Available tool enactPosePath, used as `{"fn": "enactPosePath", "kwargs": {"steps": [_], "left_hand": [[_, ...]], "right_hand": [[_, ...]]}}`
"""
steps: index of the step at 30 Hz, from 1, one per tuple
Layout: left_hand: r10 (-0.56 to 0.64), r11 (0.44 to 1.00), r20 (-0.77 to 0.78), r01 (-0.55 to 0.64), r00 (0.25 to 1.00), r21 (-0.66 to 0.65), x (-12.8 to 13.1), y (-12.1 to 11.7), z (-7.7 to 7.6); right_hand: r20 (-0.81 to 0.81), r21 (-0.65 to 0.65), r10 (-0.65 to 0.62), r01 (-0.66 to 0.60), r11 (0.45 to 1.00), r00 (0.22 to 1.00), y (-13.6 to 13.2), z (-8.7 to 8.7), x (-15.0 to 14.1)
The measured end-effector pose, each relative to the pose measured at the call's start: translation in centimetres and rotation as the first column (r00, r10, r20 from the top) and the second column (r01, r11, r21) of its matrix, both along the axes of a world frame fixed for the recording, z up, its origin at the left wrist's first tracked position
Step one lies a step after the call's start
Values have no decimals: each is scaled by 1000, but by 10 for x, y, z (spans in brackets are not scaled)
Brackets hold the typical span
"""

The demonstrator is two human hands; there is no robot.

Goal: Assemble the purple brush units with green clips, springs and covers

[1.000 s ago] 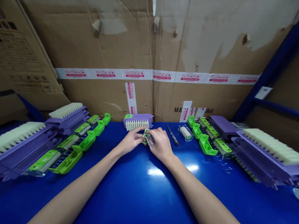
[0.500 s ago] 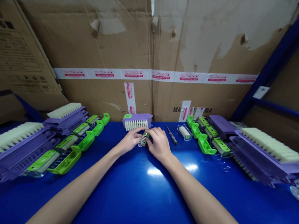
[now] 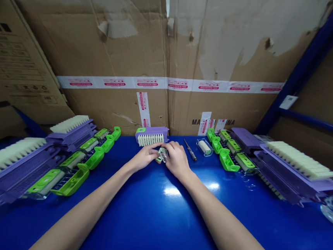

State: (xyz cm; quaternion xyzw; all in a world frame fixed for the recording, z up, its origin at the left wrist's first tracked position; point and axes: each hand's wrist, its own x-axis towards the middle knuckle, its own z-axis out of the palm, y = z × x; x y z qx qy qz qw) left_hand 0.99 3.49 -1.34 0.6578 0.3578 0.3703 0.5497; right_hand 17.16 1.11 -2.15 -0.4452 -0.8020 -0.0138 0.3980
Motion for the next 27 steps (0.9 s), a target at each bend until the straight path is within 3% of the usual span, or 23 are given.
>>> {"fn": "enactPosePath", "kwargs": {"steps": [15, 20, 27], "left_hand": [[-20, 1000, -6, 20, 1000, -9, 1, -4, -1], [6, 1000, -7, -6, 1000, 8, 2, -5, -3], [34, 999, 16, -34, 999, 10, 2, -5, -5]], "right_hand": [[-265, -95, 137, -167, 981, 954, 4, -3, 1], [-267, -96, 180, -212, 973, 947, 0, 1, 2], [-251, -43, 161, -177, 983, 954, 2, -2, 2]]}}
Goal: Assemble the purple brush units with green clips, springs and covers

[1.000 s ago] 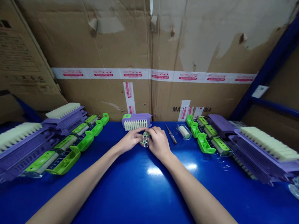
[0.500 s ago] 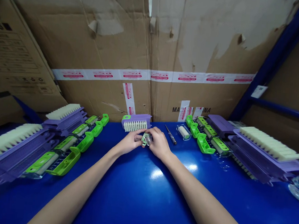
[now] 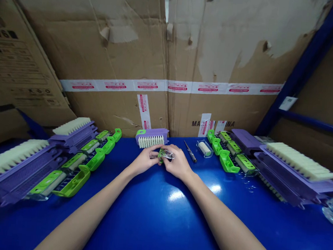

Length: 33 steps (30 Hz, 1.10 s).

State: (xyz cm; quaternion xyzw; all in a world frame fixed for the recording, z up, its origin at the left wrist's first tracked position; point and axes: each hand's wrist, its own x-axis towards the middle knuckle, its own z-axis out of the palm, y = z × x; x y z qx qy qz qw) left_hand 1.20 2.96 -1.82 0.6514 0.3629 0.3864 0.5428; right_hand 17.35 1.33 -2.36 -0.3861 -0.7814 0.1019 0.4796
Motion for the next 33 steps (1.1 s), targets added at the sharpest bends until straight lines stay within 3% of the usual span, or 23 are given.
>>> {"fn": "enactPosePath", "kwargs": {"steps": [13, 19, 22, 27, 33], "left_hand": [[91, 995, 74, -94, 993, 44, 3, -2, -1], [117, 987, 26, -119, 993, 103, 4, -6, -1], [162, 967, -42, -150, 986, 207, 4, -9, 0], [309, 853, -217, -169, 926, 494, 3, -14, 0], [386, 811, -260, -191, 885, 552, 5, -18, 2]], "right_hand": [[85, 109, -44, 34, 993, 995, -7, 5, -1], [25, 104, -51, 48, 993, 998, -3, 2, 2], [-37, 62, -65, 68, 996, 997, -3, 2, -1], [-252, -131, -127, 96, 987, 959, -5, 1, -11], [-428, -303, -196, 65, 951, 882, -6, -1, -19]]}}
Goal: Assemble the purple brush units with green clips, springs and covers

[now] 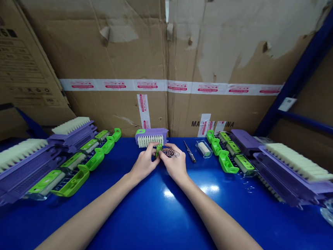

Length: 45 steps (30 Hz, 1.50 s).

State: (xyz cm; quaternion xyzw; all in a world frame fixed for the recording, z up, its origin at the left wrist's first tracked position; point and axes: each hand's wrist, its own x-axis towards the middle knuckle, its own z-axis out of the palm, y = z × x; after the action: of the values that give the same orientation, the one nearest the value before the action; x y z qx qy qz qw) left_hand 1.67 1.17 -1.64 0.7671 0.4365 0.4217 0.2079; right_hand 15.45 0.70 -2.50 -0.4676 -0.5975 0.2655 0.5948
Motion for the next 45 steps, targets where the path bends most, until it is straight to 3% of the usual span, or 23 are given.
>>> {"fn": "enactPosePath", "kwargs": {"steps": [4, 8, 11, 15, 18, 22, 24, 27, 30, 34, 39, 45], "left_hand": [[1, 1000, 36, -1, 999, -10, 0, 2, 0], [-66, 998, 81, 67, 995, -16, 0, 4, -3], [-122, 993, 28, 122, 992, -5, 0, 5, -6], [-161, 984, -56, 165, 985, 62, 2, 3, -6], [-59, 980, -122, 81, 991, 182, 1, 2, -3], [207, 922, -221, -115, 953, 370, -9, 8, 1], [318, 875, -304, -155, 898, 458, -17, 14, 1], [421, 847, -422, -182, 803, 499, -28, 22, 0], [475, 838, -483, -210, 736, 504, -32, 25, 0], [530, 793, -472, -216, 704, 569, -31, 23, 3], [530, 783, -492, -176, 690, 596, -30, 22, 5], [593, 759, -488, -241, 641, 605, -29, 18, 12]], "right_hand": [[-14, 2, 29, -29, 1000, 999, -1, -1, 1], [78, 14, 64, -66, 998, 995, -2, -4, 4], [75, -8, 103, -103, 995, 992, 2, -9, 7], [-16, -23, 64, -65, 998, 998, 7, -13, 10], [2, -50, -28, 29, 998, 1000, 8, -7, 12], [80, -157, -151, 162, 974, 985, 6, 4, 16], [68, -220, -150, 162, 962, 986, 5, 6, 17], [-54, -307, -108, 86, 948, 993, 7, 4, 17], [-213, -336, -68, -8, 942, 975, 8, 2, 16], [-345, -320, -66, -51, 946, 936, 8, 5, 15], [-329, -259, -103, 15, 966, 939, 7, 10, 17], [-258, -222, -225, 169, 960, 940, 6, 12, 23]]}}
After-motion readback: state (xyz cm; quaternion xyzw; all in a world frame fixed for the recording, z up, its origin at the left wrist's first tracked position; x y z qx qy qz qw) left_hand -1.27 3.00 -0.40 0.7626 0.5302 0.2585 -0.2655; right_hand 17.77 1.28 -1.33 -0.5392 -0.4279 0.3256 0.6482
